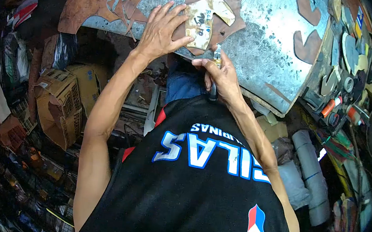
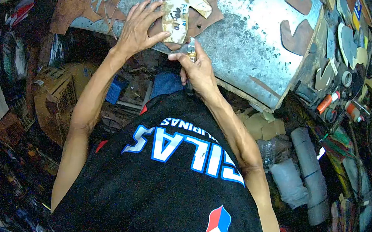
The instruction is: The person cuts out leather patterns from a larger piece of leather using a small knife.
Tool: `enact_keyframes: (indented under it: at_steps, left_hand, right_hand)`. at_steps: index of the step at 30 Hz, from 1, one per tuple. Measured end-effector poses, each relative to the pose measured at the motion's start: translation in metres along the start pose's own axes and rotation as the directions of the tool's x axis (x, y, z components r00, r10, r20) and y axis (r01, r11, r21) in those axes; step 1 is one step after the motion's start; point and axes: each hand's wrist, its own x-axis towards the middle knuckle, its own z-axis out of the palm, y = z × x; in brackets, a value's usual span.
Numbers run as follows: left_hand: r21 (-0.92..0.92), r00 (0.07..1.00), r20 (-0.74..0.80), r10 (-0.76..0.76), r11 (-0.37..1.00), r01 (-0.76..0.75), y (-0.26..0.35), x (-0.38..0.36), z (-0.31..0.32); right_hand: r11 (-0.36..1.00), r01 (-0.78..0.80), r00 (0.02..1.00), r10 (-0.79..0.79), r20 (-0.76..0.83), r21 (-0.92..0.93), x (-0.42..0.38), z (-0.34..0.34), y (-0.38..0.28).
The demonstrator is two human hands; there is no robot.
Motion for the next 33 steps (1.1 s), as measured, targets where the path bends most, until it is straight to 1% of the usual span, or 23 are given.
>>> enact_keyframes:
  at_steps: [1, 3, 4, 5, 6, 7, 8, 9, 10, 11, 12, 16, 18, 19, 22, 23, 25, 28, 33]
  left_hand:
    - [0.021, 1.0, 0.019, -0.002, 1.0, 0.002, 0.002, 0.001, -0.002]
    - [0.039, 0.999, 0.035, -0.006, 0.999, 0.005, 0.005, 0.002, -0.004]
    - [0.058, 0.999, 0.047, -0.014, 0.998, 0.011, 0.006, 0.002, -0.005]
    - [0.077, 0.998, 0.056, -0.023, 0.997, 0.019, 0.008, 0.002, -0.005]
    - [0.073, 0.998, 0.051, -0.022, 0.997, 0.018, 0.009, 0.001, -0.005]
    - [0.073, 0.998, 0.061, -0.028, 0.997, 0.023, 0.009, 0.001, -0.007]
    - [0.071, 0.997, 0.067, -0.029, 0.997, 0.024, 0.009, 0.003, -0.007]
    - [0.063, 0.998, 0.055, -0.02, 0.998, 0.016, 0.009, 0.004, -0.006]
    - [0.073, 0.997, 0.072, -0.027, 0.997, 0.022, 0.007, 0.003, -0.005]
    - [0.086, 0.995, 0.092, -0.035, 0.996, 0.027, 0.006, 0.002, -0.004]
    - [0.06, 0.995, 0.09, -0.032, 0.998, 0.026, 0.004, 0.001, -0.004]
    - [0.004, 0.998, 0.057, -0.016, 1.0, 0.016, 0.0, -0.002, -0.002]
    - [-0.016, 0.999, 0.037, -0.007, 1.0, 0.007, -0.001, -0.003, -0.001]
    - [-0.013, 0.999, 0.043, -0.013, 1.0, 0.013, -0.001, -0.004, -0.001]
    - [-0.032, 0.999, 0.038, 0.001, 0.999, 0.0, -0.007, -0.005, 0.002]
    - [-0.028, 0.999, 0.039, -0.005, 1.0, 0.006, -0.008, -0.006, 0.003]
    - [-0.037, 0.999, 0.037, -0.004, 0.999, 0.005, -0.009, -0.006, 0.004]
    - [-0.031, 0.999, 0.047, -0.009, 0.999, 0.01, -0.01, -0.006, 0.005]
    - [-0.006, 0.999, 0.047, -0.016, 1.0, 0.016, -0.005, -0.004, 0.0]
  right_hand:
    - [1.0, -0.002, 1.0, 0.002, -0.001, -0.002, -0.005, 0.001, -0.003]
    - [0.999, 0.0, 0.996, -0.005, -0.093, -0.051, -0.013, 0.001, -0.009]
    - [0.999, 0.001, 0.995, -0.006, -0.095, -0.054, -0.01, -0.009, -0.008]
    - [0.943, 0.108, 0.978, -0.157, -0.135, -0.315, -0.003, -0.024, -0.005]
    - [0.809, 0.187, 0.941, -0.31, -0.135, -0.557, 0.002, -0.033, -0.005]
    - [0.764, 0.08, 0.927, -0.293, -0.235, -0.64, 0.003, -0.028, -0.028]
    - [0.596, 0.135, 0.892, -0.421, -0.165, -0.792, 0.015, -0.041, -0.034]
    - [0.393, 0.168, 0.849, -0.524, -0.07, -0.904, 0.03, -0.055, -0.042]
    - [0.384, 0.163, 0.844, -0.532, -0.074, -0.909, 0.039, -0.061, -0.05]
    - [0.318, 0.171, 0.865, -0.502, -0.012, -0.933, 0.047, -0.066, -0.058]
    - [0.253, 0.184, 0.885, -0.464, 0.048, -0.95, 0.054, -0.069, -0.064]
    - [0.236, 0.143, 0.896, -0.444, 0.025, -0.961, 0.07, -0.072, -0.064]
    - [0.205, 0.167, 0.861, -0.506, 0.042, -0.964, 0.069, -0.071, -0.06]
    - [0.21, 0.17, 0.864, -0.501, 0.044, -0.963, 0.069, -0.07, -0.059]
    - [0.167, 0.209, 0.831, -0.55, 0.085, -0.963, 0.07, -0.071, -0.055]
    - [0.168, 0.215, 0.832, -0.548, 0.09, -0.962, 0.071, -0.07, -0.055]
    - [0.195, 0.181, 0.847, -0.528, 0.052, -0.964, 0.072, -0.07, -0.055]
    - [0.173, 0.213, 0.826, -0.558, 0.083, -0.962, 0.073, -0.07, -0.054]
    - [0.177, 0.226, 0.82, -0.566, 0.089, -0.958, 0.07, -0.067, -0.058]
